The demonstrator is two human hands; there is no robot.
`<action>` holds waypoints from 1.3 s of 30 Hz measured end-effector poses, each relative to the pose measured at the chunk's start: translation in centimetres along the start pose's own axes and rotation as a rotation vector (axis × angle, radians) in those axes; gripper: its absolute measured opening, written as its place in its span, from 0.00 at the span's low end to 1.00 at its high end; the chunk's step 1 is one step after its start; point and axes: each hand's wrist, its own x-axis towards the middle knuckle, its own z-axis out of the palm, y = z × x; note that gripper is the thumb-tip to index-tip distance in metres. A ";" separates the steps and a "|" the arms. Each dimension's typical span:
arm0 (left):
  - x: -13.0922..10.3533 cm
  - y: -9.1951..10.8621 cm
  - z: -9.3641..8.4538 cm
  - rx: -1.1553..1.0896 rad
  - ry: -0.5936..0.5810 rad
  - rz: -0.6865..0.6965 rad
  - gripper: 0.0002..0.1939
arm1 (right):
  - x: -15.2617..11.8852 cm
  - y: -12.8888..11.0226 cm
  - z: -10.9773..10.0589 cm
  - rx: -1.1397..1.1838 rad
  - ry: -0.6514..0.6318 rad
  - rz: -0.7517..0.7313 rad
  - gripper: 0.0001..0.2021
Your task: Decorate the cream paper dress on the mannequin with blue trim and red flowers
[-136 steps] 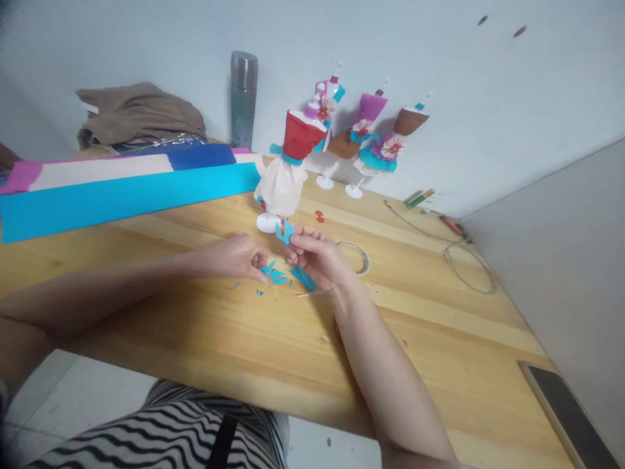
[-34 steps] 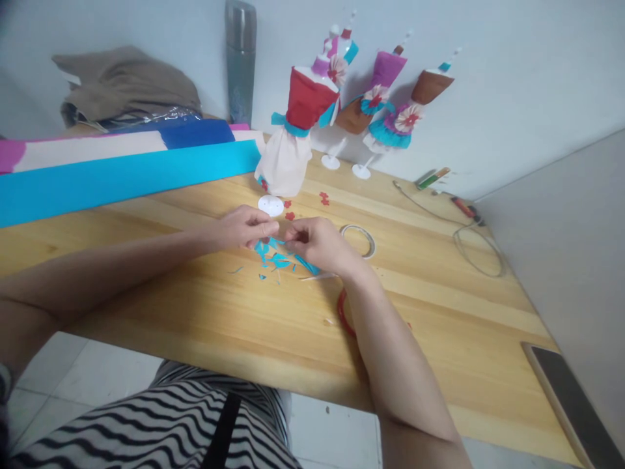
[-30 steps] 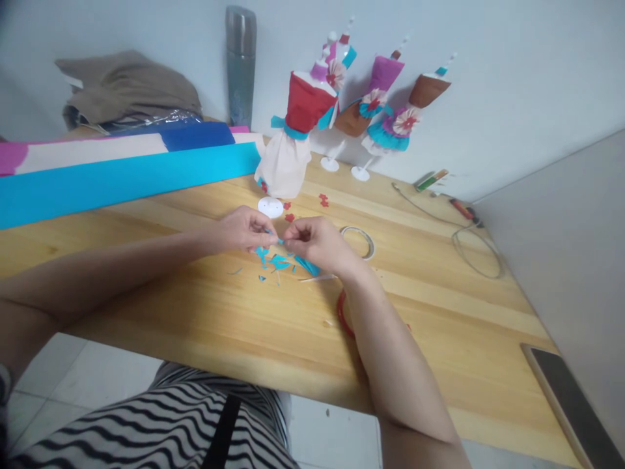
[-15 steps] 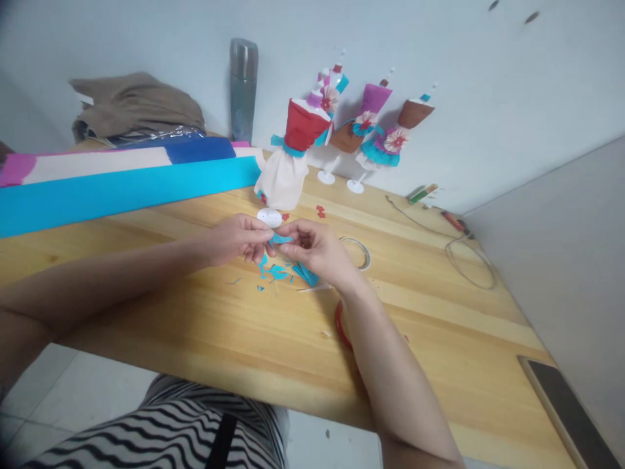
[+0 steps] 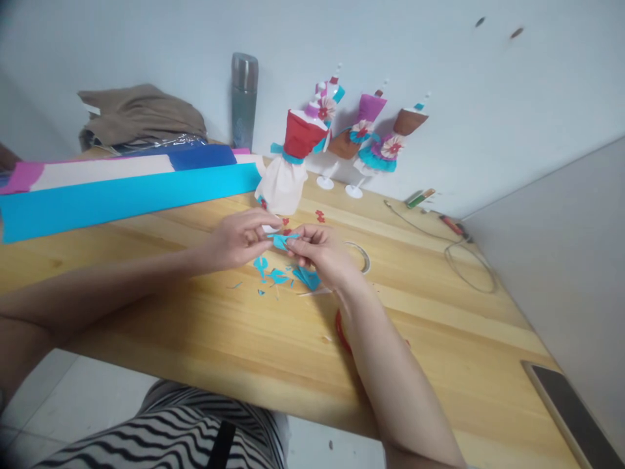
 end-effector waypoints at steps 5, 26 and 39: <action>-0.2 0.4 0.1 0.076 0.020 -0.011 0.05 | -0.2 -0.2 0.4 -0.006 -0.014 -0.002 0.19; 0.7 3.5 -0.1 -0.470 -0.085 -0.655 0.10 | -0.5 -0.5 1.1 -0.001 -0.024 -0.054 0.17; 0.2 2.2 0.5 -0.691 -0.054 -0.713 0.07 | 0.0 -0.5 0.7 0.082 0.064 -0.065 0.24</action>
